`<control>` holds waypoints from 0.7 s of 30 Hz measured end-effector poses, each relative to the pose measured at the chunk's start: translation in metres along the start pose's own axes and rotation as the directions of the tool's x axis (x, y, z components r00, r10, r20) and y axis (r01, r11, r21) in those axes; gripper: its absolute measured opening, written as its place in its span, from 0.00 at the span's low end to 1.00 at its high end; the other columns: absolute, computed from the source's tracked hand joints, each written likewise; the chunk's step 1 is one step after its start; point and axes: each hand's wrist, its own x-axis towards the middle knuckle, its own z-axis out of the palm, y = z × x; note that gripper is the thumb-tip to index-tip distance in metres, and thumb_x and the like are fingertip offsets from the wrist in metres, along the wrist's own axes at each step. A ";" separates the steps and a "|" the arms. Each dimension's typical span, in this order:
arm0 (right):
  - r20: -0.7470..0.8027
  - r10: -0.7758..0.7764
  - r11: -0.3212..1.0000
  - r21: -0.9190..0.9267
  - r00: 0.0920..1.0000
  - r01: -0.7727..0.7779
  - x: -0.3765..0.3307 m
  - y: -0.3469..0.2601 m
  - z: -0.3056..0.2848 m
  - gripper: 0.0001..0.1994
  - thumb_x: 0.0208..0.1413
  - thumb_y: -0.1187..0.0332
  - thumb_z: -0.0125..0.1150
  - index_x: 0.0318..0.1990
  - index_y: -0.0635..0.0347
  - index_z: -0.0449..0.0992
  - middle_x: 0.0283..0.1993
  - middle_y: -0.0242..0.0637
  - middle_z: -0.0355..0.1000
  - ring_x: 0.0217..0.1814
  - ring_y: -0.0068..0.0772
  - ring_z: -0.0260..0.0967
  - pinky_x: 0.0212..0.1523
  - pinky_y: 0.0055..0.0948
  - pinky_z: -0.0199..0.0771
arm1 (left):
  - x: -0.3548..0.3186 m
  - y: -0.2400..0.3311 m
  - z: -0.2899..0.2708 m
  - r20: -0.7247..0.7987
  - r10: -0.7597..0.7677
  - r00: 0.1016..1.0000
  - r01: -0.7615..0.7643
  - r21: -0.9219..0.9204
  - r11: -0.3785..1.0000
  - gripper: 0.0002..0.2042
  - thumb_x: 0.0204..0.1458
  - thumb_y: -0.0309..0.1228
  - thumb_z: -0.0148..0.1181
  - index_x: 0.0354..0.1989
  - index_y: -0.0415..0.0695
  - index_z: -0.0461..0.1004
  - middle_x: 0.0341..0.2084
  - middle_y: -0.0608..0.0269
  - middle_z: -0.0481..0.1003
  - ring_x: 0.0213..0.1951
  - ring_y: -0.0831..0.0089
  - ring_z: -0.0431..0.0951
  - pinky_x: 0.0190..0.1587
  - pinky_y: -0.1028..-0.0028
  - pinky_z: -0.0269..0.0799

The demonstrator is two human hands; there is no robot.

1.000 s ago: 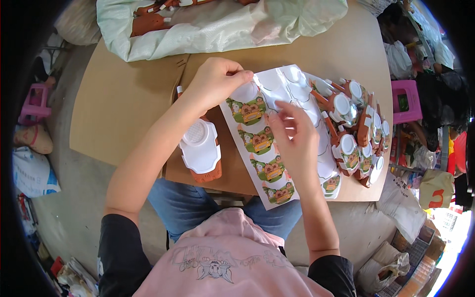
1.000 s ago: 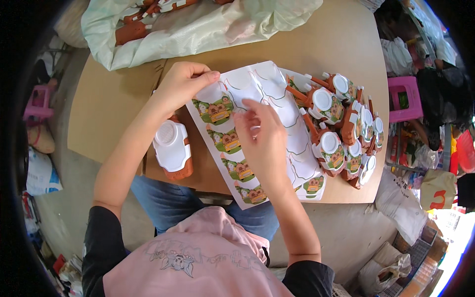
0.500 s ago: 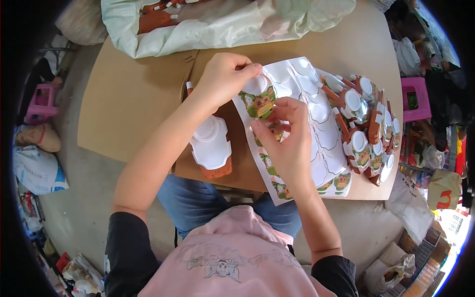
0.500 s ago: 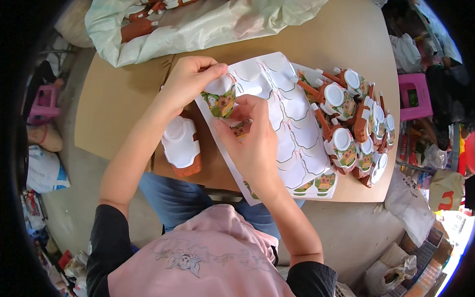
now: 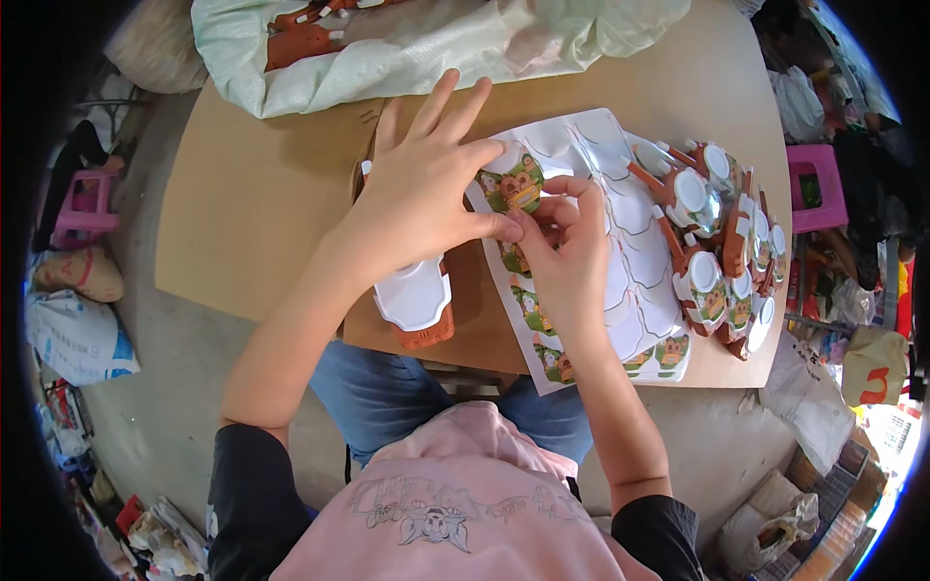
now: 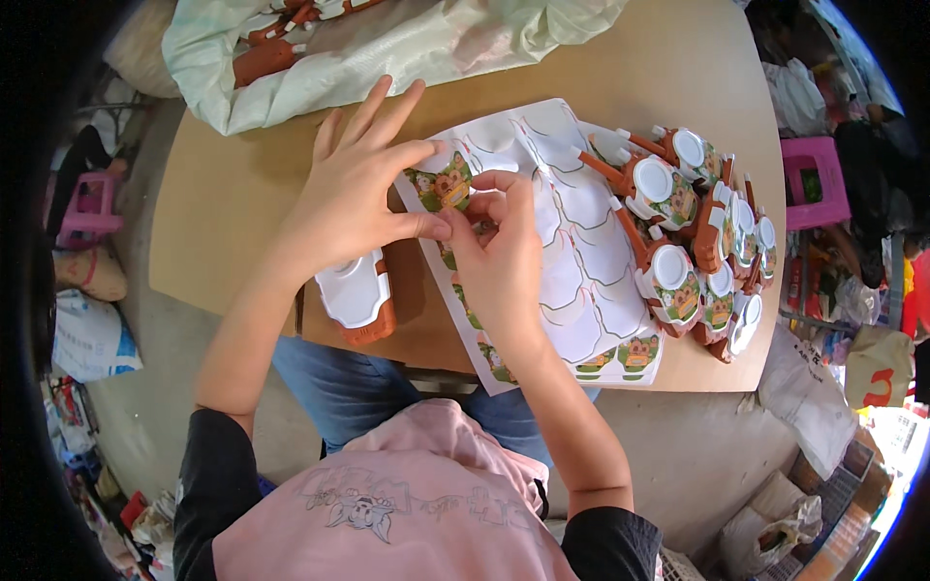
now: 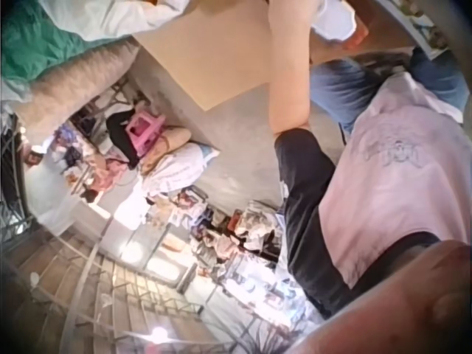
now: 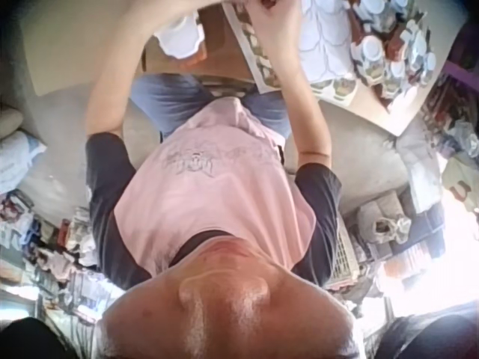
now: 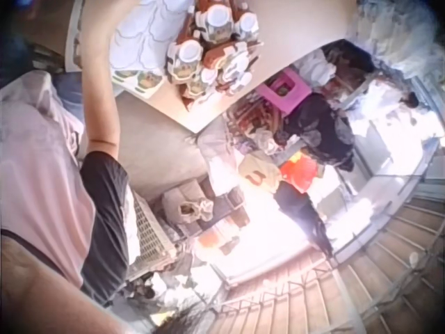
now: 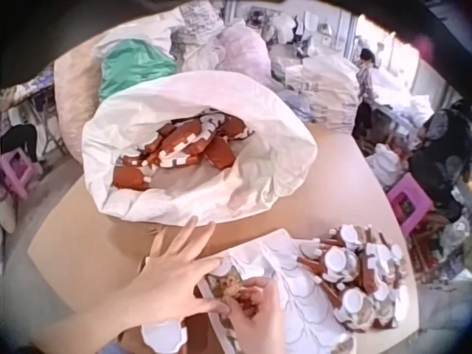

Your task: Applying decorative stickers to plastic toy walkie-talkies.

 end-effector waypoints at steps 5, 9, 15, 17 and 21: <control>0.042 0.038 0.998 0.053 0.998 -0.041 0.005 0.001 -0.003 0.17 0.56 0.79 0.62 0.50 0.64 0.62 0.34 0.37 0.75 0.33 0.18 0.71 0.33 0.18 0.71 | 0.002 -0.005 0.005 0.028 0.009 1.000 -0.010 0.047 0.999 0.32 0.33 0.49 0.76 0.49 0.47 0.76 0.69 0.50 0.54 0.73 0.52 0.43 0.69 0.40 0.38; 0.052 0.009 0.996 0.087 0.999 -0.014 0.010 0.006 -0.003 0.17 0.55 0.78 0.63 0.49 0.64 0.62 0.32 0.39 0.76 0.29 0.22 0.72 0.31 0.19 0.71 | 0.003 -0.007 0.013 0.059 -0.070 0.996 0.064 0.101 0.993 0.38 0.30 0.46 0.78 0.54 0.51 0.71 0.69 0.48 0.53 0.73 0.52 0.42 0.69 0.38 0.37; 0.070 0.091 0.946 0.305 0.993 -0.108 0.013 -0.004 -0.008 0.18 0.54 0.79 0.63 0.49 0.66 0.62 0.33 0.40 0.75 0.33 0.22 0.72 0.32 0.19 0.71 | 0.006 -0.008 0.014 0.087 -0.103 0.991 0.096 0.085 0.992 0.40 0.28 0.46 0.79 0.54 0.51 0.69 0.69 0.44 0.53 0.74 0.50 0.40 0.68 0.37 0.35; 0.067 0.104 0.948 0.294 0.992 -0.119 0.012 -0.012 -0.011 0.18 0.54 0.78 0.63 0.50 0.66 0.63 0.35 0.39 0.75 0.36 0.23 0.73 0.33 0.18 0.71 | 0.005 -0.010 0.014 0.093 -0.106 0.990 0.099 0.078 0.992 0.39 0.28 0.45 0.79 0.54 0.51 0.69 0.69 0.43 0.53 0.74 0.50 0.40 0.68 0.37 0.34; 0.034 0.055 0.954 0.295 0.998 -0.062 0.012 -0.014 -0.021 0.19 0.53 0.77 0.62 0.51 0.65 0.64 0.38 0.38 0.75 0.39 0.24 0.73 0.37 0.21 0.71 | 0.004 -0.010 0.016 0.080 -0.076 0.994 0.071 0.063 0.996 0.40 0.28 0.46 0.78 0.54 0.49 0.69 0.68 0.41 0.53 0.73 0.49 0.40 0.68 0.36 0.33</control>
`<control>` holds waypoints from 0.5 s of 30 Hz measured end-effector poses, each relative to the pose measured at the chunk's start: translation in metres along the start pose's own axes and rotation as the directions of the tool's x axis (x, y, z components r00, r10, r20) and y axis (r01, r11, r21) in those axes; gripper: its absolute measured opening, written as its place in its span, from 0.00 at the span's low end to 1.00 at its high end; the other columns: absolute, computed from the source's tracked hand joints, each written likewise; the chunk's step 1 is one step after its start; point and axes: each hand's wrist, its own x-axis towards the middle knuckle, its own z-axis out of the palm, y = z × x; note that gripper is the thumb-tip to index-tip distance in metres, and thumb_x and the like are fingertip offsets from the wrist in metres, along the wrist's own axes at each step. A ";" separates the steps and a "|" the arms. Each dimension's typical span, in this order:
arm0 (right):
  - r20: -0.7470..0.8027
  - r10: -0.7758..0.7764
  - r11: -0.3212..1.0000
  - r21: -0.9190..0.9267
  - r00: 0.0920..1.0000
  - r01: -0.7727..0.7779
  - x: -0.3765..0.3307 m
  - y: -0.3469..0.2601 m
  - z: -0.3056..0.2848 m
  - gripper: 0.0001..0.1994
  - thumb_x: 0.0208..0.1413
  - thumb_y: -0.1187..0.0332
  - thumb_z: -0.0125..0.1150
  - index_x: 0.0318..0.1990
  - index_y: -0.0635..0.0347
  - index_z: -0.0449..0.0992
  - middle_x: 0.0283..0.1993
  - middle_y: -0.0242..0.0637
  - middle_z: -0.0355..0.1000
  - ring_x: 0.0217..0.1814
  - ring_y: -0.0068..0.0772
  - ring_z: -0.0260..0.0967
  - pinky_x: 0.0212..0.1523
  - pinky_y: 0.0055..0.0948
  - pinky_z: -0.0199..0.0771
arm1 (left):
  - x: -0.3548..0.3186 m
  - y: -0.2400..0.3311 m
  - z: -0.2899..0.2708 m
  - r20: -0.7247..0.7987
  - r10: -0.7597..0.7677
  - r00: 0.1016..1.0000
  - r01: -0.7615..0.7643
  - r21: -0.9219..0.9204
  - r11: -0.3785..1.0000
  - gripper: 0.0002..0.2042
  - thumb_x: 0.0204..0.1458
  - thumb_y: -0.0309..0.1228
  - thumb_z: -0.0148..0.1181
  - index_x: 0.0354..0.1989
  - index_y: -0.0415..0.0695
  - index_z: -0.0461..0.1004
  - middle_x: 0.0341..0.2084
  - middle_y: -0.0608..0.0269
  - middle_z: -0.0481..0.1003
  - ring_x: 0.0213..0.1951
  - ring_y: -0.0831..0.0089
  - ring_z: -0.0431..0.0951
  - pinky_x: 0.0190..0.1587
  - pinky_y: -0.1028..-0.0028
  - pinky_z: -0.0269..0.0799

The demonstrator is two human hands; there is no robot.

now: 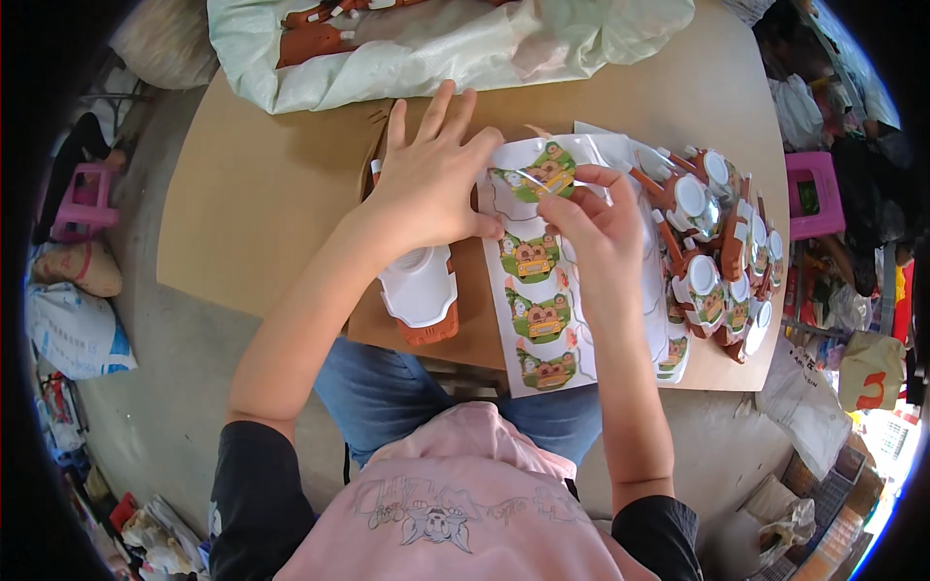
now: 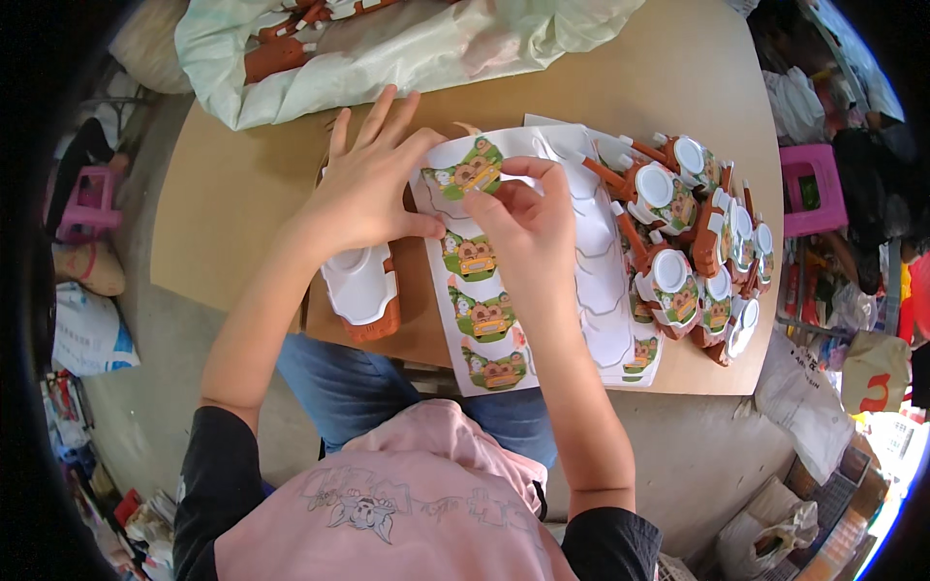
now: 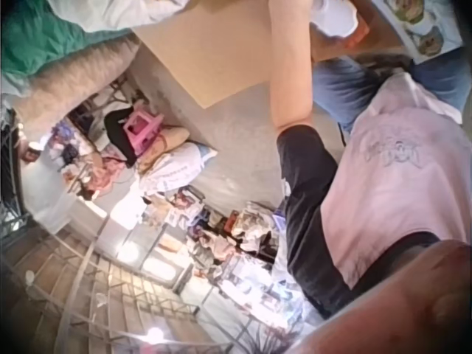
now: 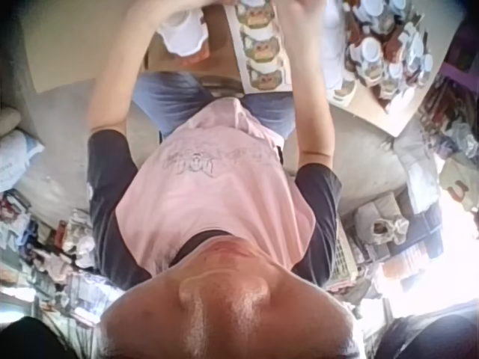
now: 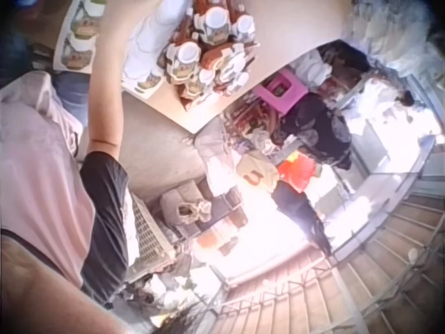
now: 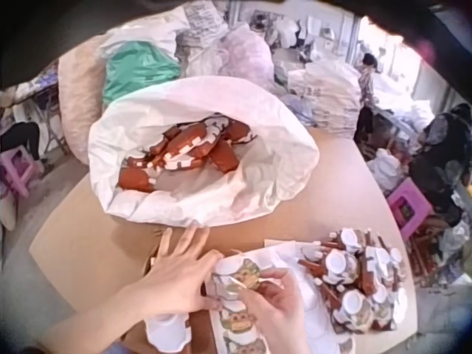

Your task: Applying decorative stickers to plastic toy walkie-talkies.

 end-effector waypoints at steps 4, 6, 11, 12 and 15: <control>-0.084 -0.013 1.000 0.012 0.996 0.014 -0.001 -0.019 -0.008 0.15 0.54 0.78 0.57 0.49 0.62 0.65 0.39 0.37 0.73 0.36 0.25 0.69 0.38 0.25 0.69 | 0.003 0.006 -0.007 0.084 -0.078 0.993 0.077 0.017 0.997 0.42 0.30 0.47 0.77 0.58 0.46 0.67 0.71 0.47 0.49 0.74 0.53 0.36 0.71 0.43 0.30; -0.065 -0.066 0.987 0.140 0.996 0.075 -0.005 -0.028 -0.009 0.14 0.55 0.79 0.54 0.48 0.61 0.65 0.42 0.38 0.72 0.37 0.26 0.68 0.40 0.27 0.69 | -0.001 0.000 -0.003 -0.050 -0.052 0.997 0.054 0.025 0.998 0.41 0.31 0.45 0.77 0.57 0.46 0.67 0.69 0.48 0.53 0.73 0.53 0.40 0.71 0.46 0.35; -0.110 -0.116 0.950 0.277 0.987 0.143 -0.039 -0.040 0.002 0.14 0.55 0.79 0.54 0.48 0.59 0.62 0.40 0.39 0.73 0.38 0.29 0.73 0.37 0.26 0.66 | -0.036 0.011 -0.062 -0.309 -0.090 0.947 -0.094 -0.535 0.840 0.22 0.40 0.34 0.74 0.44 0.42 0.74 0.42 0.60 0.72 0.47 0.64 0.69 0.51 0.65 0.63; -0.050 -0.146 0.955 0.253 0.988 0.154 -0.048 -0.031 0.003 0.11 0.60 0.75 0.52 0.49 0.59 0.63 0.45 0.41 0.70 0.39 0.30 0.69 0.44 0.30 0.68 | -0.052 0.016 -0.068 -0.235 -0.162 0.958 -0.045 -0.686 0.726 0.16 0.42 0.33 0.73 0.38 0.41 0.76 0.32 0.64 0.73 0.36 0.70 0.71 0.40 0.70 0.66; 0.050 -0.122 0.959 0.263 0.991 0.104 -0.074 -0.013 0.032 0.13 0.61 0.73 0.51 0.51 0.59 0.59 0.47 0.47 0.72 0.42 0.37 0.72 0.46 0.35 0.72 | -0.101 0.032 -0.062 -0.182 -0.340 0.923 0.053 -0.813 0.580 0.09 0.44 0.29 0.72 0.30 0.40 0.77 0.24 0.67 0.70 0.29 0.77 0.67 0.33 0.77 0.63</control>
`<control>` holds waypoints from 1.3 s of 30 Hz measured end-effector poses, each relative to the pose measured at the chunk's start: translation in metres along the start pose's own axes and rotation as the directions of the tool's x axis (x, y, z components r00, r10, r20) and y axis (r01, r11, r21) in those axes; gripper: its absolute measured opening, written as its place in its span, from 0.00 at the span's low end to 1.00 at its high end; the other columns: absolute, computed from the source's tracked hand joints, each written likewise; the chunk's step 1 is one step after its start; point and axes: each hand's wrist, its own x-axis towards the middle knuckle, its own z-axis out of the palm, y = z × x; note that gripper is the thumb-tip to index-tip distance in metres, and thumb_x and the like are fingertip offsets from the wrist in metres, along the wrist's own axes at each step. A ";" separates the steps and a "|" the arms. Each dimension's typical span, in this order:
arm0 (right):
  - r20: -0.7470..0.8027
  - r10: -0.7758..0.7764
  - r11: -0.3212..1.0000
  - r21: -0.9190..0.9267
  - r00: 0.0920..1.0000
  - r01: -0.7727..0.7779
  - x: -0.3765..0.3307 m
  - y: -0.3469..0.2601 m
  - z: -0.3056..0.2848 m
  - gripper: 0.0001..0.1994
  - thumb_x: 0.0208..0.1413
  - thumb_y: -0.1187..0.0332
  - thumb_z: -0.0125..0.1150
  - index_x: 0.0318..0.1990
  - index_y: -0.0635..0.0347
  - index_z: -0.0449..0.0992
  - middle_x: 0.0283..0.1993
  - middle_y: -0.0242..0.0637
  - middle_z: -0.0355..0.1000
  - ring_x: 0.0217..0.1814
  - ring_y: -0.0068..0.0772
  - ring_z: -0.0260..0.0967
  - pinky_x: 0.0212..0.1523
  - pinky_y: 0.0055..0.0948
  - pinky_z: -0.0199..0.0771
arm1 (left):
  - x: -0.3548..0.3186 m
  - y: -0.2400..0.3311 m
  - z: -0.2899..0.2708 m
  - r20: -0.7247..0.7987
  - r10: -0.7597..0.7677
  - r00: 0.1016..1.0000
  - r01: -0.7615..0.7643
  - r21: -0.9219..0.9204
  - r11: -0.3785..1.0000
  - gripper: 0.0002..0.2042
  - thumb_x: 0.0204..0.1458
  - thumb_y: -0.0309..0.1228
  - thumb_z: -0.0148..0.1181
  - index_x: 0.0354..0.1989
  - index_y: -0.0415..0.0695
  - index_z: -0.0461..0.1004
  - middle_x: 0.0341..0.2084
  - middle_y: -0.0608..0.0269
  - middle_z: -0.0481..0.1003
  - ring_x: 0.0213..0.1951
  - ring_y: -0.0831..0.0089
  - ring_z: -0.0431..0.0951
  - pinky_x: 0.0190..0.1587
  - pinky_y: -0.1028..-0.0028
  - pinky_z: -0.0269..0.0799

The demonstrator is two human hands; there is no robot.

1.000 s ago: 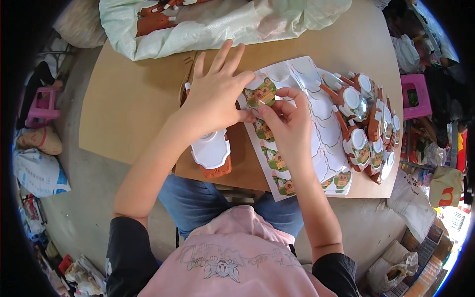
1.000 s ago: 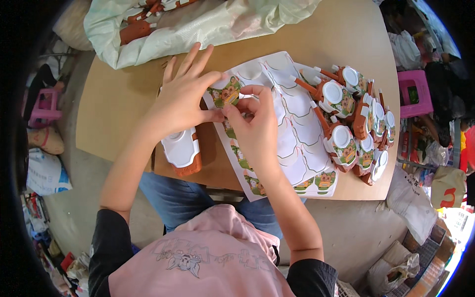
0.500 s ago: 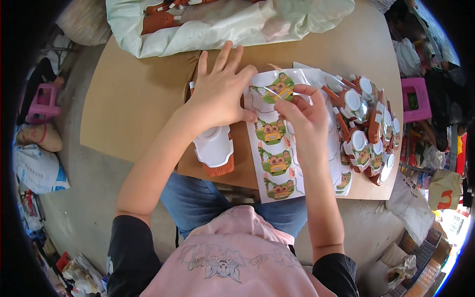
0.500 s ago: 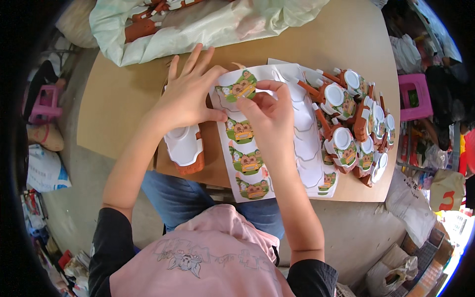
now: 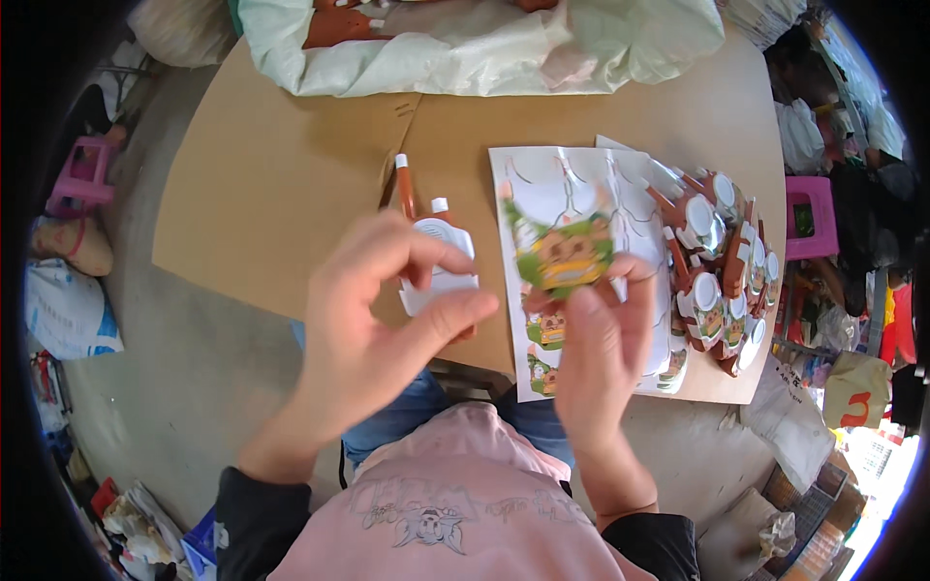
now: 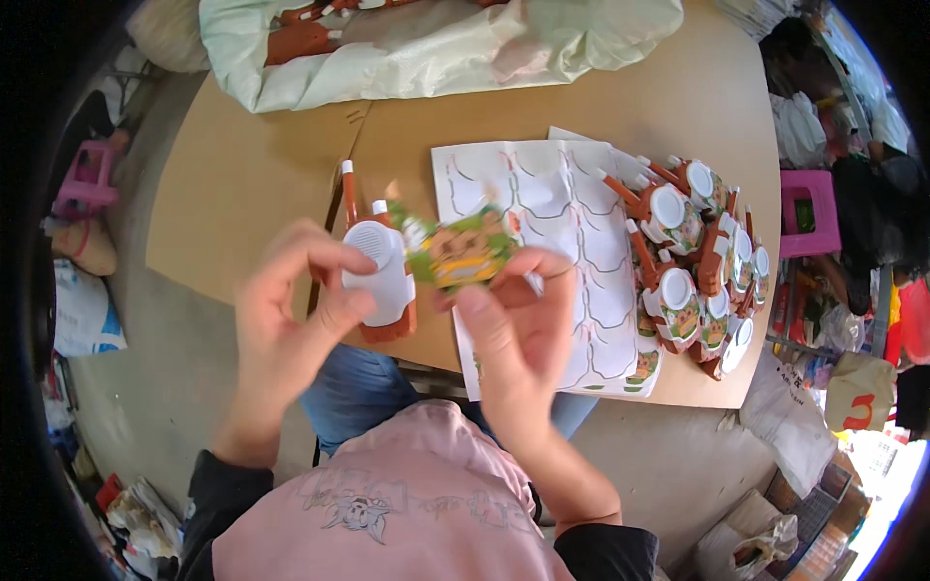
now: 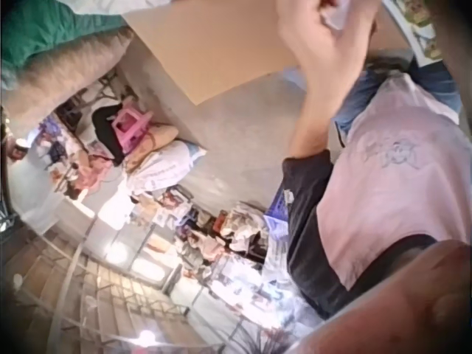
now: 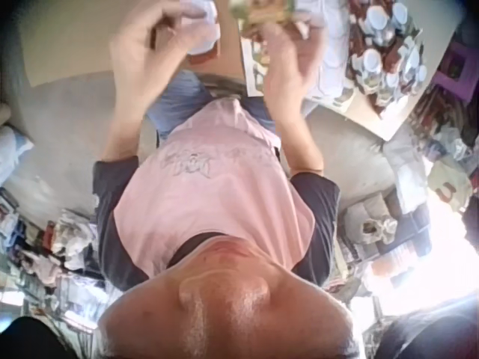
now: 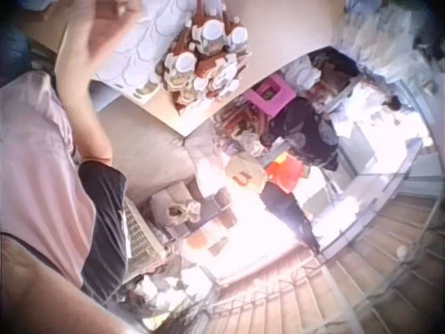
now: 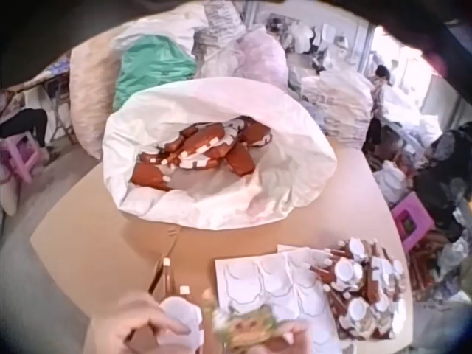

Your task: Applying decorative stickers to plastic toy walkie-talkies.

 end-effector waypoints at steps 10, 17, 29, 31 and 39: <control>0.104 0.192 0.981 -0.031 0.976 -0.190 -0.034 0.020 0.018 0.12 0.61 0.78 0.57 0.45 0.60 0.59 0.39 0.38 0.72 0.41 0.26 0.75 0.40 0.21 0.74 | -0.050 -0.018 -0.002 -0.028 -0.403 0.915 0.335 -0.504 0.796 0.03 0.50 0.22 0.65 0.31 0.38 0.77 0.27 0.69 0.71 0.31 0.83 0.65 0.35 0.80 0.59; 0.059 0.238 0.876 -0.444 0.970 -0.188 -0.023 0.012 0.007 0.06 0.60 0.74 0.61 0.34 0.66 0.71 0.26 0.33 0.73 0.23 0.16 0.70 0.24 0.16 0.68 | -0.068 -0.023 0.002 -0.152 -0.394 0.906 0.304 -0.414 0.858 0.02 0.48 0.20 0.63 0.28 0.39 0.76 0.26 0.68 0.70 0.30 0.81 0.63 0.34 0.79 0.57; 0.091 0.122 0.792 -0.609 0.988 -0.042 -0.001 0.030 -0.003 0.05 0.50 0.73 0.70 0.29 0.64 0.79 0.37 0.32 0.68 0.25 0.14 0.60 0.23 0.17 0.57 | -0.058 -0.044 0.009 -0.194 -0.325 0.926 0.292 -0.177 0.940 0.08 0.52 0.26 0.66 0.27 0.38 0.74 0.23 0.72 0.67 0.25 0.85 0.61 0.28 0.82 0.54; 0.096 0.098 0.795 -0.607 0.991 -0.020 0.002 0.033 -0.003 0.06 0.50 0.73 0.70 0.29 0.64 0.79 0.39 0.33 0.68 0.26 0.15 0.61 0.23 0.17 0.58 | -0.055 -0.044 0.010 -0.210 -0.328 0.921 0.296 -0.168 0.940 0.08 0.52 0.26 0.66 0.26 0.38 0.74 0.22 0.72 0.67 0.25 0.85 0.61 0.27 0.82 0.53; 0.120 0.084 0.817 -0.577 0.989 0.000 0.007 0.039 -0.002 0.05 0.51 0.75 0.69 0.30 0.68 0.79 0.43 0.36 0.70 0.32 0.19 0.68 0.28 0.17 0.69 | -0.052 -0.049 0.010 -0.236 -0.362 0.902 0.330 -0.165 0.930 0.08 0.52 0.25 0.66 0.26 0.37 0.73 0.22 0.72 0.66 0.23 0.87 0.60 0.24 0.83 0.51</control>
